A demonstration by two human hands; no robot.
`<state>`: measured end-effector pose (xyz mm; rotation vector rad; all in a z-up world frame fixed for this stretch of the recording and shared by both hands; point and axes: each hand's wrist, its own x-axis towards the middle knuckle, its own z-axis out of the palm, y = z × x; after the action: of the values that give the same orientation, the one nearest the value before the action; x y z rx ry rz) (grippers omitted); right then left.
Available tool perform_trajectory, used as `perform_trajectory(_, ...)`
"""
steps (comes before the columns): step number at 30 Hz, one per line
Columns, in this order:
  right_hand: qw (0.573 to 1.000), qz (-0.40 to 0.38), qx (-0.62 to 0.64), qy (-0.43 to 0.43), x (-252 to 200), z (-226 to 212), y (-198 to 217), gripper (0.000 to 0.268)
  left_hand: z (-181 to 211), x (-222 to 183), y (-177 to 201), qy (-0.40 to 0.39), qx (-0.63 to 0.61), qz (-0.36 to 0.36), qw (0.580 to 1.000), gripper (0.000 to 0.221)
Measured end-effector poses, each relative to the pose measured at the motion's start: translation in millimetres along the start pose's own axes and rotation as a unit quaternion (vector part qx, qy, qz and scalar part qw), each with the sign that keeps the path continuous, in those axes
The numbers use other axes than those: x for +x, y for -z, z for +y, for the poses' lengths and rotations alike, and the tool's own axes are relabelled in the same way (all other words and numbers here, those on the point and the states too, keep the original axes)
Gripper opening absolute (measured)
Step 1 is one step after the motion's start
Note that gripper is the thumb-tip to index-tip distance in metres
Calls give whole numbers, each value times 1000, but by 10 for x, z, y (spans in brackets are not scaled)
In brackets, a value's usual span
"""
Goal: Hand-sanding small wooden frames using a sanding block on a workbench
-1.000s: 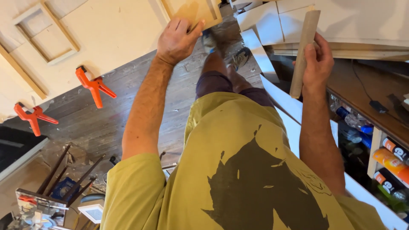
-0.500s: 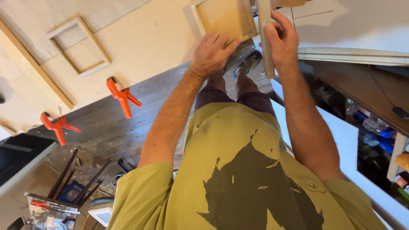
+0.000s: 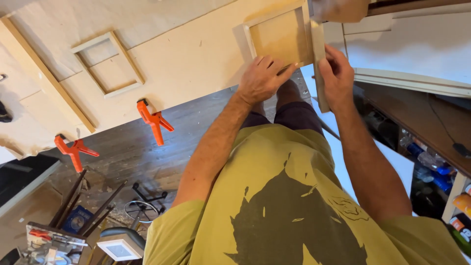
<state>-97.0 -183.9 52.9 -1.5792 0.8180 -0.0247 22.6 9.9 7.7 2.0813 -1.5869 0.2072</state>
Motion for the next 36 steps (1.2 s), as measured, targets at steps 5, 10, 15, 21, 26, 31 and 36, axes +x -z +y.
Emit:
perform_trajectory(5, 988, -25, 51, 143, 918, -75, -202, 28, 34, 177, 198, 4, 4, 5, 1000, 25)
perform_trajectory(10, 988, -44, -24, 146, 173, 478, 172, 29, 29, 243, 131, 6, -5, 36, 999, 26)
perform_trajectory(15, 985, -37, -6, 169, 781, 136, -75, 30, 31, 249, 168, 11, -2, -22, 1000, 26)
perform_trajectory(21, 991, -33, -70, 113, 342, 349, 96, 38, -30, 252, 170, 6, 22, -13, 1000, 25)
perform_trajectory(26, 981, 19, -48, 184, 1070, -137, -267, 22, 6, 220, 158, 4, 2, -1, 1000, 27)
perform_trajectory(31, 987, 8, -81, 141, 245, 17, -114, 36, -11, 127, 95, 12, 9, 5, 1000, 27)
perform_trajectory(36, 948, 40, -188, 252, 738, -241, -212, 18, 13, 111, 21, -1, -8, -17, 1000, 23)
